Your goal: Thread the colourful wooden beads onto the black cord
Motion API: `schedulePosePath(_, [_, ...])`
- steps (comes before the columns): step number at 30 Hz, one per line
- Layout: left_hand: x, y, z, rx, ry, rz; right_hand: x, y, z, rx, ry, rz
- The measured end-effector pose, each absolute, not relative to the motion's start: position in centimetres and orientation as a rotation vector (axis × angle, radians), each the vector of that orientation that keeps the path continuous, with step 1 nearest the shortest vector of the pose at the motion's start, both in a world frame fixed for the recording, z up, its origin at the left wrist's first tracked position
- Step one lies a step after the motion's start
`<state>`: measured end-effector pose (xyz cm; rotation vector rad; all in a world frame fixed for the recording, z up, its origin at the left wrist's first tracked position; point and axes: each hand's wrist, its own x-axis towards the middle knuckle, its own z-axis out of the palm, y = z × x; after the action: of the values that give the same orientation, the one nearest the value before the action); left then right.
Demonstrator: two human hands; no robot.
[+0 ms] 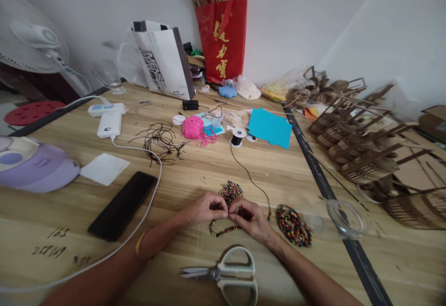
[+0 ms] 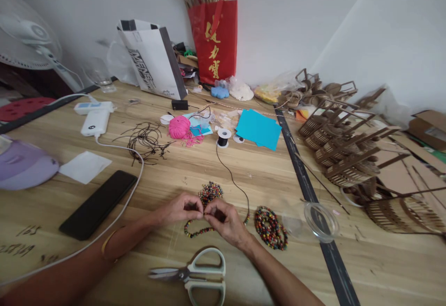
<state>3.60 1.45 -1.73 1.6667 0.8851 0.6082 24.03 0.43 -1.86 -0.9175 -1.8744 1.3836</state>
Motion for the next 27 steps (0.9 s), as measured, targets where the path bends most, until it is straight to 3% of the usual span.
schedulePosePath(27, [3.61,1.4,-1.59,1.655,0.889,0.589,24.03,0.38,-1.47,-0.926,-1.904,1.368])
